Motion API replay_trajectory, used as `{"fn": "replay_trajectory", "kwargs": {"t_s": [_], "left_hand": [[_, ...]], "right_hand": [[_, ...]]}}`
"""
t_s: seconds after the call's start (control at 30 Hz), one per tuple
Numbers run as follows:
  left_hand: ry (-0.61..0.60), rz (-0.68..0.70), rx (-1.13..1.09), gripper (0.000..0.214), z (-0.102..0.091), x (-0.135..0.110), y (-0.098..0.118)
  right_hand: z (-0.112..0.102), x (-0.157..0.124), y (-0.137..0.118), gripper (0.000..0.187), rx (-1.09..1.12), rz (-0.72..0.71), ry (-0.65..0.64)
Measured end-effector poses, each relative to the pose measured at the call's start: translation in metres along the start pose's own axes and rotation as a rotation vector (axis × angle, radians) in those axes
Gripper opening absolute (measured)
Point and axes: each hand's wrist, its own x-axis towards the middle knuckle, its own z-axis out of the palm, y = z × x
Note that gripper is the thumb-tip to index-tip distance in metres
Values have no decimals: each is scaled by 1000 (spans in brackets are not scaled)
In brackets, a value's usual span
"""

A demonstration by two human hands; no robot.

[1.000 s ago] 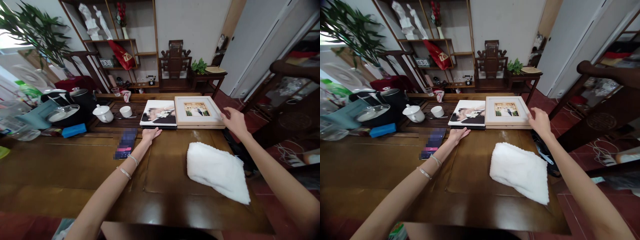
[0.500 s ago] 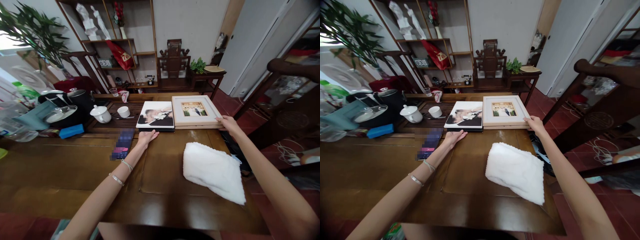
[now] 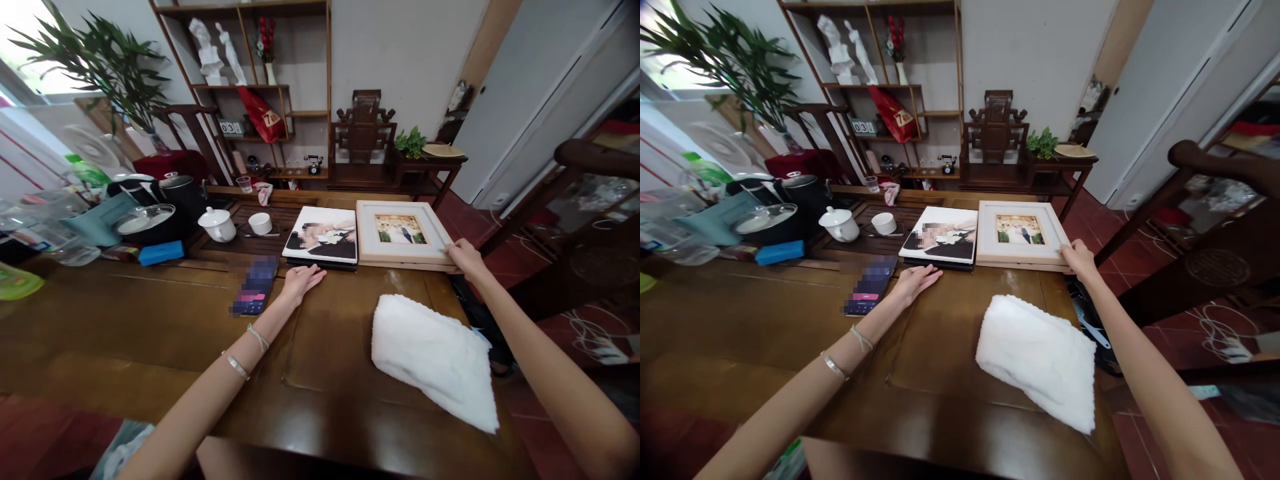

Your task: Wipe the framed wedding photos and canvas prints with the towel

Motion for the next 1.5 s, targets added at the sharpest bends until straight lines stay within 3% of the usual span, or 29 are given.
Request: {"fn": "replay_trajectory", "kwargs": {"t_s": [0.3, 0.53, 0.67, 0.8, 0.87, 0.97, 1.1, 1.2, 1.33, 1.5], "left_hand": [[-63, -10, -13, 12, -7, -7, -2], [-99, 26, 49, 8, -9, -14, -4], [-107, 95, 162, 7, -10, -21, -8], [-170, 103, 428, 4, -4, -38, -9], [-226, 135, 583, 13, 9, -46, -7], [-242, 291, 782, 24, 50, -42, 2], [-154, 429, 1053, 26, 120, -9, 14], [-150, 454, 1245, 33, 154, 17, 14], [-178, 476, 1472, 37, 163, 32, 10], [-224, 584, 1580, 35, 163, 24, 25]], "right_hand": [[-2, -4, 8, 34, -50, 5, -47], [-13, -19, 17, 22, -198, -89, -8], [-22, -19, 10, 23, -348, -197, -18], [-23, -11, -3, 28, -493, -272, -29], [-21, -10, -9, 31, -551, -278, -22], [-18, -14, -14, 35, -619, -285, -2], [-20, -21, -14, 39, -676, -317, 5], [-23, -23, -13, 42, -707, -350, 0], [-26, -23, -15, 42, -738, -394, 5], [-44, -31, -24, 40, -744, -436, 68]]}}
